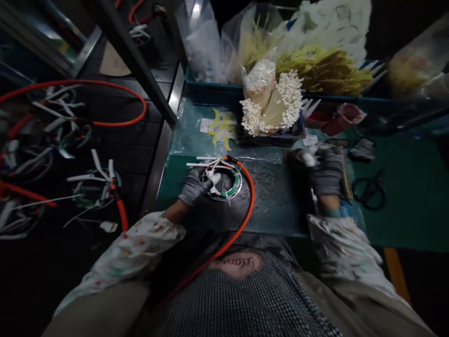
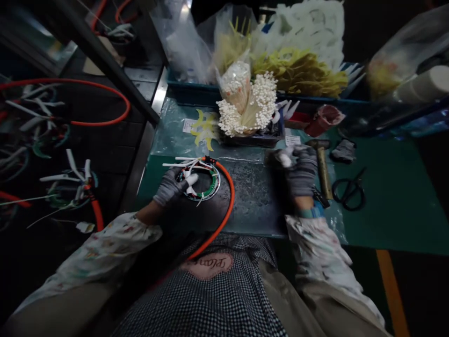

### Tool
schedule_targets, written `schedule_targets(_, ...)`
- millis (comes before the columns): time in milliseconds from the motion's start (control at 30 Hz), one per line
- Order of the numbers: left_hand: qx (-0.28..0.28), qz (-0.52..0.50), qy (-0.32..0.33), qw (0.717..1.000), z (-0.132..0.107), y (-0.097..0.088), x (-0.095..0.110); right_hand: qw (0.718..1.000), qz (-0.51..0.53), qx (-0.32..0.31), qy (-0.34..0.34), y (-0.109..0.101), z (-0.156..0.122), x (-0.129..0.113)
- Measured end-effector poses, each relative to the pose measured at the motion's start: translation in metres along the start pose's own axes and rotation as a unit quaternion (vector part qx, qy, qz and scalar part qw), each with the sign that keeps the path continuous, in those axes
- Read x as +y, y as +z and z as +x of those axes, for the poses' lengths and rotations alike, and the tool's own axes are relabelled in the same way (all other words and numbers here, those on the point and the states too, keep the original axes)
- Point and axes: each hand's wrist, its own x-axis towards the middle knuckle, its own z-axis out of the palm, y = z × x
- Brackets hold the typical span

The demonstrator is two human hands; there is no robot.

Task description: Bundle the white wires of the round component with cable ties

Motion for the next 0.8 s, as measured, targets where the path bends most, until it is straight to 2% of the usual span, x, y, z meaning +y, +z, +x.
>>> schedule_targets(67, 0.005, -0.016, -0.041, 0.999, 0.004, 0.004, 0.007, 0.999, 0.035, -0.016, -0.031, -0.01, -0.021, -0.027)
schedule_targets(167, 0.017, -0.003, -0.055, 0.998, 0.007, 0.006, 0.008, 0.981, 0.093, -0.142, -0.095, -0.014, -0.073, -0.071)
schedule_targets(200, 0.02, 0.01, -0.047, 0.999, 0.006, 0.006, 0.008, 0.97, 0.11, -0.184, -0.113, -0.012, -0.092, -0.084)
schedule_targets(267, 0.023, 0.04, -0.017, 0.999, 0.0, 0.007, 0.009, 0.953, 0.127, -0.254, -0.108, -0.003, -0.127, -0.101)
schedule_targets(367, 0.023, 0.091, 0.049, 0.994, -0.022, 0.009, 0.015, 0.944, 0.096, -0.293, -0.117, 0.006, -0.16, -0.107)
schedule_targets(467, 0.015, 0.148, 0.15, 0.977, -0.049, 0.008, 0.021, 0.936, 0.069, -0.309, -0.153, 0.003, -0.17, -0.103)
schedule_targets(567, 0.001, 0.168, 0.227, 0.959, -0.067, 0.006, 0.023, 0.937, 0.102, -0.3, -0.148, -0.005, -0.166, -0.105)
schedule_targets(700, -0.001, 0.14, 0.246, 0.959, -0.073, 0.004, 0.022, 0.928, 0.137, -0.332, -0.096, -0.009, -0.154, -0.12)
schedule_targets(800, 0.012, 0.135, 0.243, 0.96, -0.072, 0.003, 0.023, 0.927, 0.104, -0.343, -0.107, -0.009, -0.147, -0.127)
